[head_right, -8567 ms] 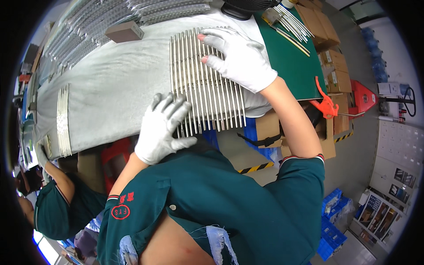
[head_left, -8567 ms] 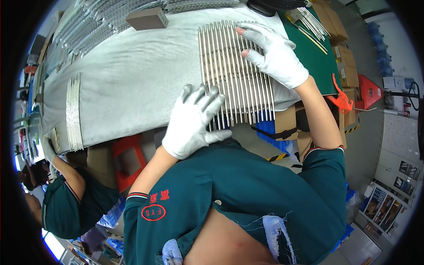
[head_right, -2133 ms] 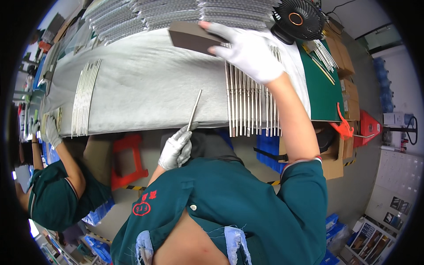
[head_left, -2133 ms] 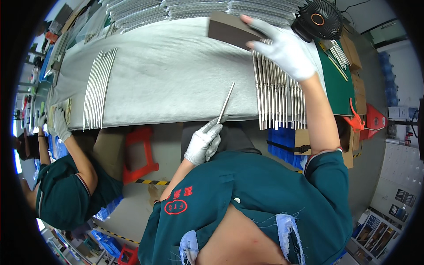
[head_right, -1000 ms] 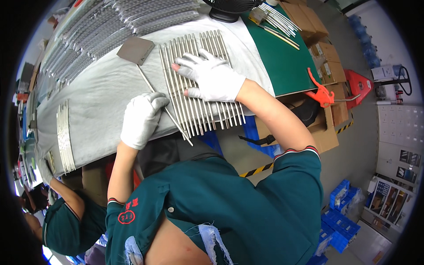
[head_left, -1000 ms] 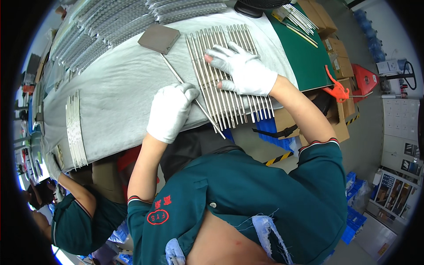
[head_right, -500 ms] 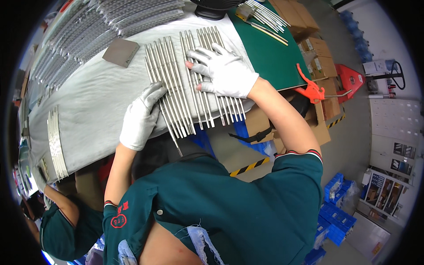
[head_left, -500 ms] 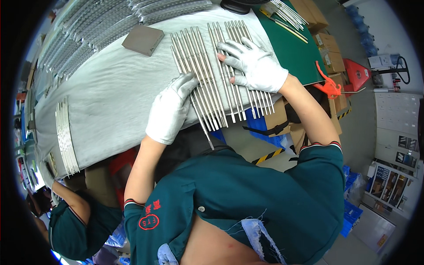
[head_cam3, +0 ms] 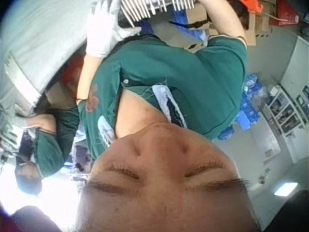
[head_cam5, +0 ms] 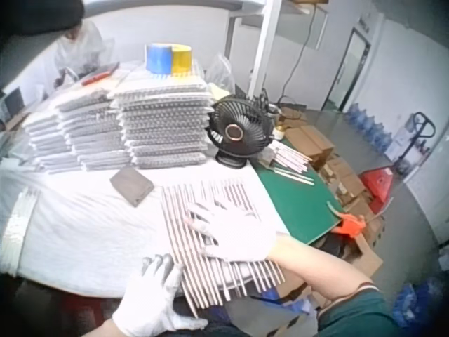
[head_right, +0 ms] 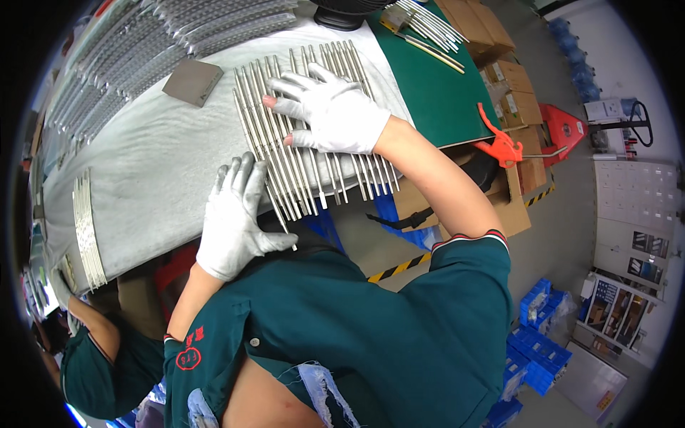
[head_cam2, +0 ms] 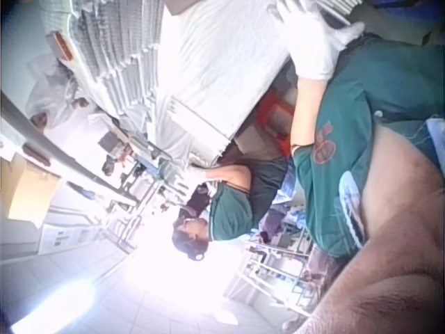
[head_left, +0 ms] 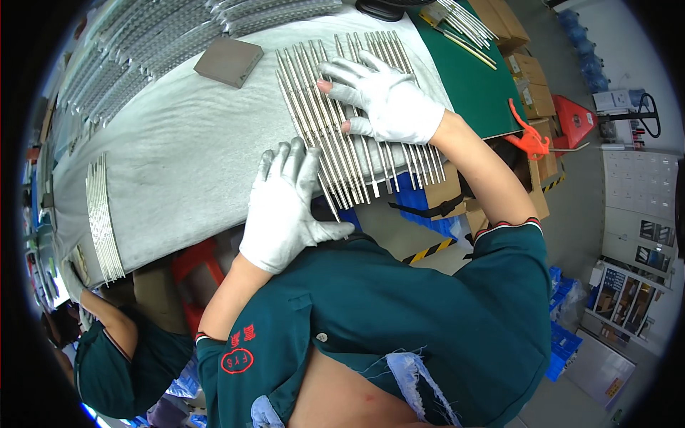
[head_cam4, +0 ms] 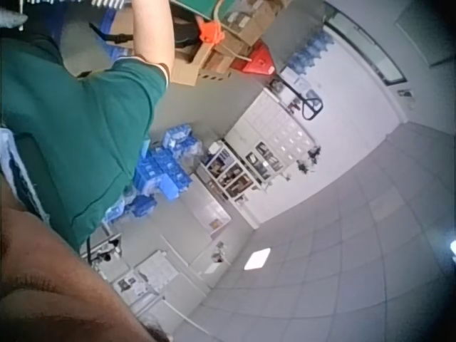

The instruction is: The person arranges multiple metal rods on a cloth-covered table and uses a rectangular sanding block to rub the surfaces of the rods. They repeatedly align the rods, sand them in groups, and occasionally pick up individual rods to sand them one by one before placing them back into the arrangement.

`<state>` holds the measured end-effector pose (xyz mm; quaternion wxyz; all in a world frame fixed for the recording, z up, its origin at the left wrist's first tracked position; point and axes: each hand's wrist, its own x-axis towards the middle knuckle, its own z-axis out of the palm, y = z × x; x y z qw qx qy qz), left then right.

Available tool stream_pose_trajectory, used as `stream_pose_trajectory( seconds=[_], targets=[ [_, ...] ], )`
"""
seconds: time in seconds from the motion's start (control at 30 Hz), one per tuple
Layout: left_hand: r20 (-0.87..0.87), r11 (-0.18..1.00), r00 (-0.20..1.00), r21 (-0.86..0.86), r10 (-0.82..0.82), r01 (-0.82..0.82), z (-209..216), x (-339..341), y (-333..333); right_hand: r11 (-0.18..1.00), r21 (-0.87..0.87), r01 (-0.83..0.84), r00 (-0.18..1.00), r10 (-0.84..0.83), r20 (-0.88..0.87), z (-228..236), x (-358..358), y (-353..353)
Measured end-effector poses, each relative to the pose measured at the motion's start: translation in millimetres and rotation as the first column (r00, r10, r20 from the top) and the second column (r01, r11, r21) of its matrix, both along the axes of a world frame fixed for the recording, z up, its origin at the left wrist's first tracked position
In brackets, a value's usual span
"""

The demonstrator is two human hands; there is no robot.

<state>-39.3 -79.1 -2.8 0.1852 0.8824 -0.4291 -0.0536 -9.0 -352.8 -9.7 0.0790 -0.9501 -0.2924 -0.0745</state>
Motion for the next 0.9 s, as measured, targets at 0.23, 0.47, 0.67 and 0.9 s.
stream_pose_trajectory(
  seconds=[0.23, 0.47, 0.67, 0.9],
  targets=[
    [0.026, 0.998, 0.997, 0.021, -0.066, 0.066, -4, -13, -18, 0.991, 0.026, 0.128, 0.991, -0.126, -0.049, 2, -26, -23],
    [0.144, 0.994, 0.986, -0.062, -0.084, 0.093, -26, -1, -16, 0.865, 0.290, 0.410, 0.906, -0.424, -0.017, 41, -99, -47],
    [0.169, 0.992, 0.982, -0.072, -0.086, 0.099, -29, -1, -15, 0.266, 0.168, 0.949, 0.227, -0.208, -0.951, 50, -179, -8],
    [0.228, 0.995, 0.970, -0.041, -0.083, 0.095, -22, -1, -20, -0.160, 0.182, 0.970, 0.185, 0.009, -0.983, 0, -185, 7]
  ],
)
